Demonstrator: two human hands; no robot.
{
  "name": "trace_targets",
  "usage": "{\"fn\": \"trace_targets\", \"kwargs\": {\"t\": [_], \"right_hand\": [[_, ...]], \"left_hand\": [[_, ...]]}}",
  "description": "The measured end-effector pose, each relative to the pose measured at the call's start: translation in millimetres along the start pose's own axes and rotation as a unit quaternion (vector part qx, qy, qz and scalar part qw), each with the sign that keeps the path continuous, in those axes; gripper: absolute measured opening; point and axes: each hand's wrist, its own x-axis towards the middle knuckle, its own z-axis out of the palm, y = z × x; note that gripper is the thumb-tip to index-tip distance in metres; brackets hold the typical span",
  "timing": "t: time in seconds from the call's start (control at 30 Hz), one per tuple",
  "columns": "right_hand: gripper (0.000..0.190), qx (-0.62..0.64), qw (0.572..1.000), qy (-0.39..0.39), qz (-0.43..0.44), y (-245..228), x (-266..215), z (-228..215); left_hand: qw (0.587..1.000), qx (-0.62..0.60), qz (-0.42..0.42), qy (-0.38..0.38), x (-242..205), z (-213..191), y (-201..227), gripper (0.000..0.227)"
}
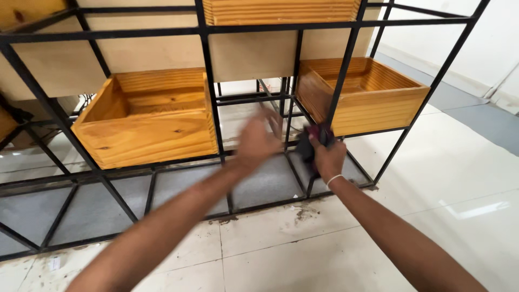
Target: The person wipes the exterior and interior of a wooden box with a cloth, then uses the same cloth to wipe various parts of a black metal shelving unit, including its vertical and horizontal bars.
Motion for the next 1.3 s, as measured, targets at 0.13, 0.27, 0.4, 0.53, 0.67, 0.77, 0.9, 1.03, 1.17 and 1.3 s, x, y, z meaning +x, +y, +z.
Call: {"fn": "trace_targets", "kwargs": {"t": [0.13, 0.27, 0.4, 0.53, 0.67, 0.77, 0.9, 1.03, 1.17, 1.3], "right_hand": [[0.050, -0.434, 0.820, 0.012, -0.374, -18.5, 2.5, 4.2], [0.037, -0.482, 0.815, 0.010, -0.323, 19.6, 10.5, 64.9], [0.020, -0.228, 0.907, -0.047, -0.350, 48.6, -47.9, 182.9], [0.041, -0.185, 0.947, -0.105, -0.239, 5.1, -120.8, 216.7], [0.057, -0.358, 0.806, -0.262, -0.392, -24.3, -68.6, 133.1], [0.055, -0.541, 0.717, -0.248, -0.364, -40.1, -13.3, 89.1], [0.075, -0.728, 0.593, -0.275, -0.208, -75.8, 83.0, 78.7], [0.093, -0.631, 0.575, -0.070, -0.516, -121.8, 127.1, 91.3], [0.022, -0.702, 0.582, -0.075, -0.403, -108.8, 136.2, 122.8], [0.025, -0.748, 0.473, -0.045, -0.463, -33.8, 190.5, 153.0]], "left_hand": [[0.915, 0.199, 0.168, 0.309, 55.7, -68.0, -28.8, 0.055], [0.969, -0.153, -0.098, 0.165, 104.0, -89.5, -38.5, 0.055], [0.936, -0.221, -0.212, 0.170, 113.0, -78.9, -30.3, 0.028], [0.926, -0.249, -0.193, 0.207, 114.4, -78.8, -23.1, 0.021], [0.925, -0.205, -0.251, 0.201, 115.0, -84.5, -21.0, 0.021], [0.925, -0.215, -0.240, 0.200, 115.9, -85.5, -20.8, 0.018], [0.932, -0.199, -0.236, 0.192, 111.7, -84.5, -24.7, 0.012], [0.944, -0.149, -0.228, 0.187, 109.9, -84.6, -27.3, 0.019], [0.915, -0.024, 0.017, 0.402, 86.9, -46.1, -26.7, 0.073], [0.931, 0.310, 0.008, -0.193, 53.3, 0.3, -61.3, 0.032]]}}
